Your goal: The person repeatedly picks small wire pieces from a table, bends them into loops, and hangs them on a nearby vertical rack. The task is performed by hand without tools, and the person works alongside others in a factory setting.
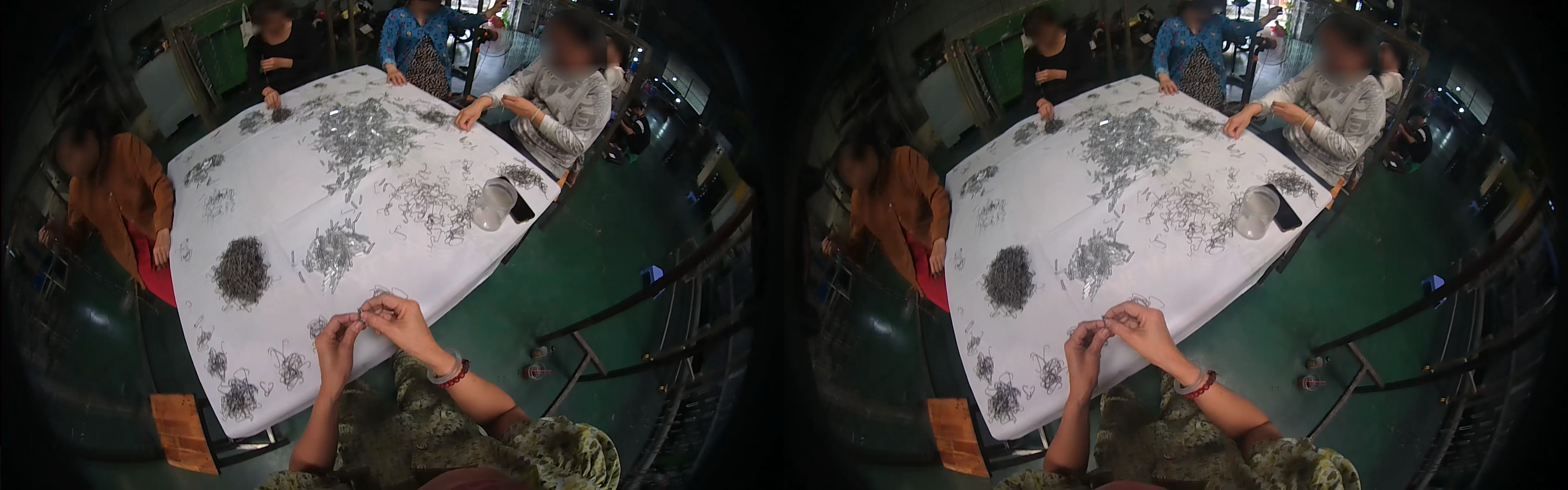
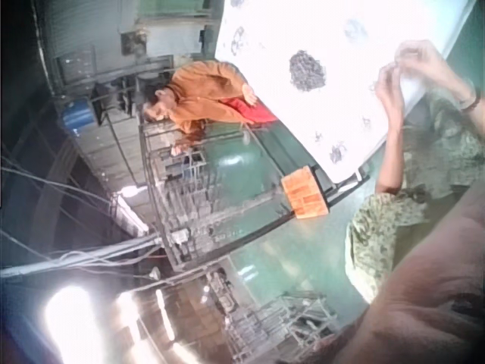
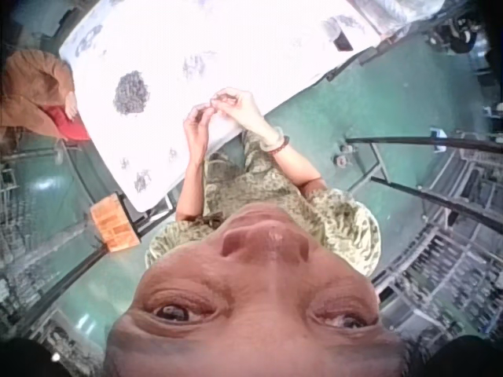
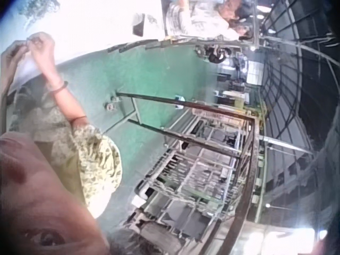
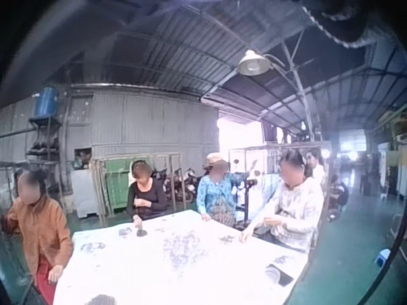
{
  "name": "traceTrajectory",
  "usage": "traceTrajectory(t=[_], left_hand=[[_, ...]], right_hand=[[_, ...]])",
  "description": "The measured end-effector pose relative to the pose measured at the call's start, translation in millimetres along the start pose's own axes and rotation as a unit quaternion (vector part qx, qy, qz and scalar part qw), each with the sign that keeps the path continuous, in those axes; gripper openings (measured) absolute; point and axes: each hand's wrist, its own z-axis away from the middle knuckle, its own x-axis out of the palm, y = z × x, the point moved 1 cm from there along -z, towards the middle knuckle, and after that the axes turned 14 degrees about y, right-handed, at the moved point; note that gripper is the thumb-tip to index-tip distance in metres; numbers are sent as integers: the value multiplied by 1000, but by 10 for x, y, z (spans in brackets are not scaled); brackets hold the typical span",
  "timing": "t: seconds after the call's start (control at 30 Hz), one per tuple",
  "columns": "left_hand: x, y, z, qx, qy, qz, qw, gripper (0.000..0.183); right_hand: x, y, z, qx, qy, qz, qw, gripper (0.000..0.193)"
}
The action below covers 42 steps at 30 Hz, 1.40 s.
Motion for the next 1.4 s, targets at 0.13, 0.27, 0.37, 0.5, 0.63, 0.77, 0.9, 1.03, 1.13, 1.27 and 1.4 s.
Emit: traceTrajectory(t=[0.13, 0.27, 0.37, 0.5, 0.63, 0.77, 0.9, 1.03, 1.13, 1.27, 1.4], left_hand=[[-22, 162, 51, 100, -5, -137, 986, 13], [-60, 156, 122, 113, -74, -65, 989, 12], [-136, 70, 153, 114, -64, -27, 991, 21], [-578, 2, -91, 48, 19, -48, 998, 26], [-1604, -249, -894, 168, 123, -378, 902, 15], [-2117, -488, -1503, 248, 62, -611, 749, 18], [-2416, -540, -1679, 361, -33, -614, 701, 15], [-2088, -213, -1498, 359, -27, -569, 739, 7], [-1775, -189, -1425, 358, 34, -459, 812, 8], [-1265, -119, -1152, 181, 62, -355, 915, 10], [-787, -259, -837, 44, -12, -149, 988, 15]], right_hand=[[-45, -62, 40, -49, 18, -21, 998, 11], [-73, -154, 266, -49, 46, -4, 998, 11], [-17, -117, 330, -63, 51, -11, 997, 18], [28, -156, 344, -90, 64, 27, 993, 24], [-107, -180, 353, -94, 72, 50, 992, 23], [-235, -233, 415, -71, 93, 57, 992, 18], [-285, -279, 366, -76, 78, 55, 993, 18], [-274, -265, 339, -84, 56, 14, 995, 21], [-296, -269, 392, -96, 60, 20, 993, 21], [-311, -267, 481, -122, 65, 42, 990, 21], [-351, -226, 586, -125, 85, 71, 986, 20]])
